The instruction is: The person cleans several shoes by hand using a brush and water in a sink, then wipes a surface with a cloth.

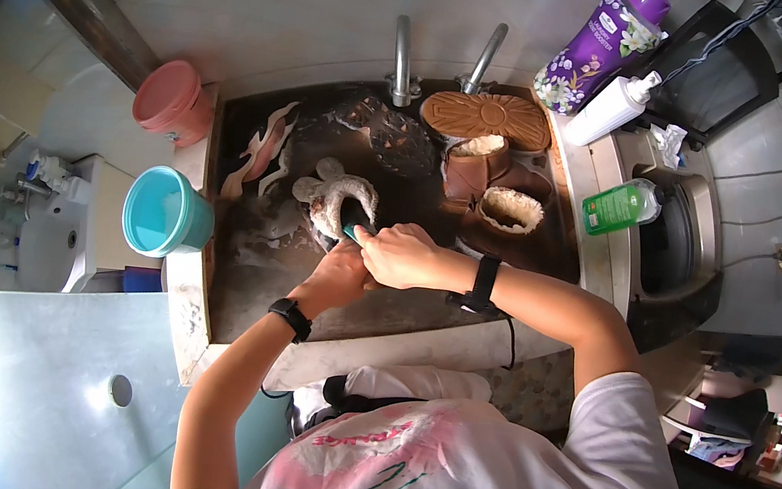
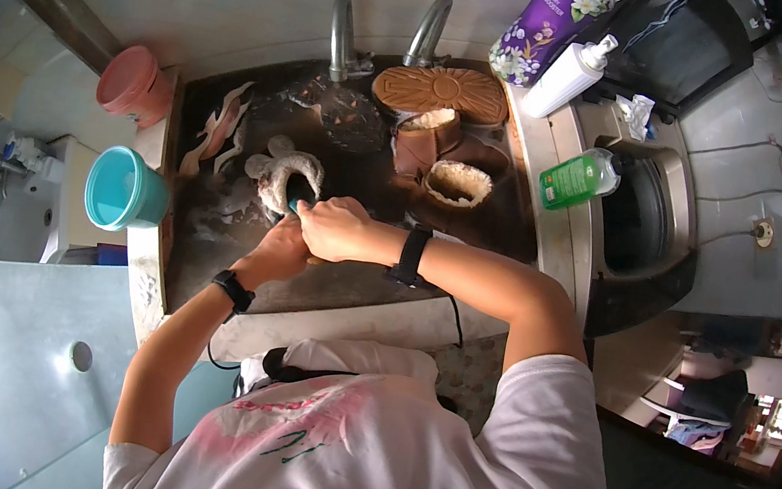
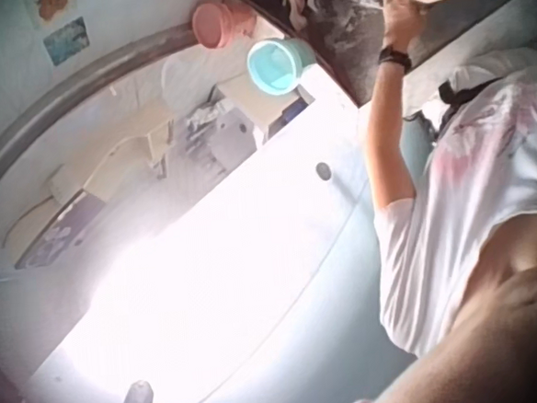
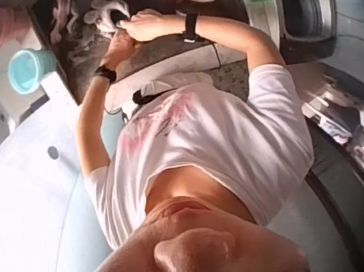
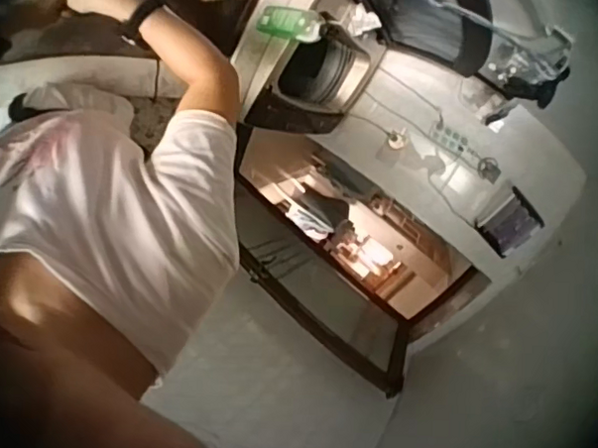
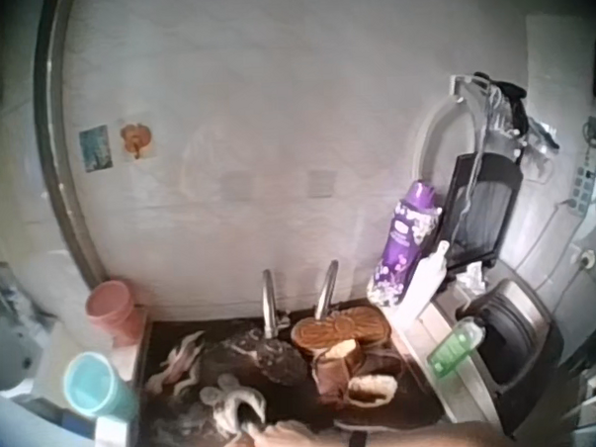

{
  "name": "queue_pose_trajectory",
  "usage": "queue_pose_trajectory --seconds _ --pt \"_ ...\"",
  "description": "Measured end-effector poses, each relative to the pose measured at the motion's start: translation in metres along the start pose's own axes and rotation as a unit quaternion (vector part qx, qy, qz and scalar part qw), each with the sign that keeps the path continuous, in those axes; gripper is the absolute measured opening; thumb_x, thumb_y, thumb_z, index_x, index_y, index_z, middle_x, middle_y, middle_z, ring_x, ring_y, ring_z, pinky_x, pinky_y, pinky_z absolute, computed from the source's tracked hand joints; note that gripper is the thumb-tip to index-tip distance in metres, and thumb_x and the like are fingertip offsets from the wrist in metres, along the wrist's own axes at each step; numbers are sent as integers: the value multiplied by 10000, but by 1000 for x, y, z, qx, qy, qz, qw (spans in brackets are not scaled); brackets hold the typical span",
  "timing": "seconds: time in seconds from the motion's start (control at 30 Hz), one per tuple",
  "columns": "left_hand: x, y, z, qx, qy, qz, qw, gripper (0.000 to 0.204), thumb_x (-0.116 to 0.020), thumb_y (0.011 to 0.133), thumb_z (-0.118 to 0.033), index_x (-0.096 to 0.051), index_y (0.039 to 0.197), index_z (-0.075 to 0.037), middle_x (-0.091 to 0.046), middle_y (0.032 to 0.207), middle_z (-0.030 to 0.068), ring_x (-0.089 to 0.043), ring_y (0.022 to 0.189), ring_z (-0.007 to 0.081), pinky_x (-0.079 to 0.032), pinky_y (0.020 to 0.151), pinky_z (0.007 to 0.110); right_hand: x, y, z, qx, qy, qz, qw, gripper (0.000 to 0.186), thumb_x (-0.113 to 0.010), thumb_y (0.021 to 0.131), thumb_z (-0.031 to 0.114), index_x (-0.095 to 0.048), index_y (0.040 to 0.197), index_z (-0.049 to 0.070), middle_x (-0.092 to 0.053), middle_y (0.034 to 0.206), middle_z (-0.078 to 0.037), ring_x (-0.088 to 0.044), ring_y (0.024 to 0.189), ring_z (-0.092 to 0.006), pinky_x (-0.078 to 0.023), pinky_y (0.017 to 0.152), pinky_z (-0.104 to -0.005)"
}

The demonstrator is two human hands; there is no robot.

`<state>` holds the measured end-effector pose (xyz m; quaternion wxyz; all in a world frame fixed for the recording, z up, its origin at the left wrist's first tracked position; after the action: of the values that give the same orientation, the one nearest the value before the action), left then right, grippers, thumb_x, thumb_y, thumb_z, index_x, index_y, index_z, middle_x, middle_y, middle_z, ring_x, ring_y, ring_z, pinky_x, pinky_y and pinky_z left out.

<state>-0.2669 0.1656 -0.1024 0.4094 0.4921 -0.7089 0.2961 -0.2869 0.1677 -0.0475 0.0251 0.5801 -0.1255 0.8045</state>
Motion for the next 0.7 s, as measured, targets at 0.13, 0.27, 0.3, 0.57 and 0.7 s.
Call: queue_pose_trajectory --seconds 0.13,0.27,0.3,0.57,0.7 --pt "6 2 -10 -22 25 -29 999 219 -600 713 -125 -622 915 -45 -609 963 136 -534 990 277 -349 941 387 -8 34 -12 -5 -19 -94 995 390 -486 778 178 -517 1081 -65 -622 669 -202 -630 599 -344 -500 549 -422" --pt "-2 7 -3 17 45 19 999 166 -592 685 -90 -623 806 20 -599 919 189 -534 987 306 -356 939 393 -38 74 -47 -90 71 -97 989 167 -537 737 146 -638 694 21 -640 734 -201 -649 720 -332 -514 636 -428" --pt "-7 5 1 52 33 47 997 157 -593 680 -87 -621 786 26 -598 910 192 -531 993 308 -357 937 395 -38 71 -47 -100 71 -111 986 177 -538 747 157 -629 691 16 -638 745 -196 -645 705 -334 -511 639 -431" --pt "-2 -4 6 9 -9 -30 999 198 -601 740 -132 -606 910 -32 -598 934 157 -527 986 301 -363 919 389 -10 19 -11 4 63 -32 997 400 -440 835 175 -456 1107 -117 -615 660 -216 -620 592 -355 -502 571 -434" --pt "14 1 -3 -4 -54 -53 997 238 -608 695 -84 -597 929 -43 -588 972 153 -525 988 304 -378 898 394 9 -2 -12 -4 67 12 998 413 -465 803 156 -469 1123 -105 -607 633 -209 -621 575 -346 -496 526 -422"
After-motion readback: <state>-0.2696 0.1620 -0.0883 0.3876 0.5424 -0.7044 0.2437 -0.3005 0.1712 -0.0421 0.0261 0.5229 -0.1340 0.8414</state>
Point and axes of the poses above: each hand's wrist, its own y-axis towards the middle knuckle, its own x-axis out of the back of the hand, z = x × y, the point moved 10 cm from there along y, towards the middle knuckle
